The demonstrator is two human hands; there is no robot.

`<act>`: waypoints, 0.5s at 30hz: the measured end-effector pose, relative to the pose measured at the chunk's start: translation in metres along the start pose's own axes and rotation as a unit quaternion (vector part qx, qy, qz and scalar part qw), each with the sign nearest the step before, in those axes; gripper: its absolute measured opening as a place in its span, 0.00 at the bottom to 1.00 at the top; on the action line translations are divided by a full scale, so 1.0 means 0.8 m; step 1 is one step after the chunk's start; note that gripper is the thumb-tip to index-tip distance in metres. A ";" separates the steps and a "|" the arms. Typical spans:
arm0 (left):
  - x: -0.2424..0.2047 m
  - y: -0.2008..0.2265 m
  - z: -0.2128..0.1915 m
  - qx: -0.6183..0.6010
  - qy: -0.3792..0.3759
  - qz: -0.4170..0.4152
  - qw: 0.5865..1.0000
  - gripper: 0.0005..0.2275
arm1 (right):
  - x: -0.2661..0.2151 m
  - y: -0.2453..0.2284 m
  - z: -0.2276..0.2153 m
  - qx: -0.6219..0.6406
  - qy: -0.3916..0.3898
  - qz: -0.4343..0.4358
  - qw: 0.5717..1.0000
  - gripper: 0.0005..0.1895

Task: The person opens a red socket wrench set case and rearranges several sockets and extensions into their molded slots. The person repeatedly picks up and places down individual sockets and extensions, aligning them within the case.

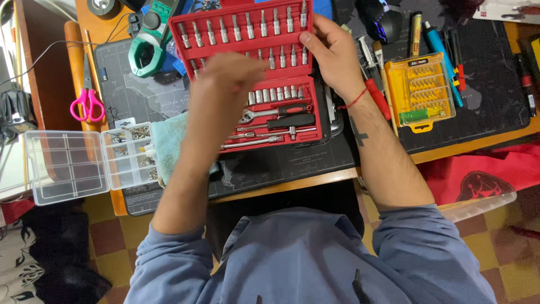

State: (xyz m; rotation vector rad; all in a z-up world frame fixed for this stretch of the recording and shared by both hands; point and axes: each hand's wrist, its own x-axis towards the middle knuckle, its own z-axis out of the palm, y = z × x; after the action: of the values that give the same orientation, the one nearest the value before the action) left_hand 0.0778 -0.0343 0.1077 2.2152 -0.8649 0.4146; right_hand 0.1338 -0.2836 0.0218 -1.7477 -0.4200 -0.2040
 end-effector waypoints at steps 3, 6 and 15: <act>-0.017 -0.008 -0.043 0.027 0.040 -0.027 0.998 0.05 | 0.001 0.012 -0.002 0.010 -0.016 -0.013 1.000 0.17; -0.047 -0.010 -0.068 0.011 0.036 -0.070 0.997 0.05 | 0.003 0.016 0.001 0.021 0.007 -0.009 1.000 0.14; -0.108 -0.013 -0.028 -0.005 -0.027 -0.090 0.996 0.09 | -0.001 0.015 -0.006 -0.058 0.031 -0.024 0.998 0.15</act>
State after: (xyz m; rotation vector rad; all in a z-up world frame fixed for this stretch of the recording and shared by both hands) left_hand 0.0218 0.0272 0.0736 2.2808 -0.6851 0.2645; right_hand 0.1387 -0.2908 0.0116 -1.8418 -0.4115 -0.3217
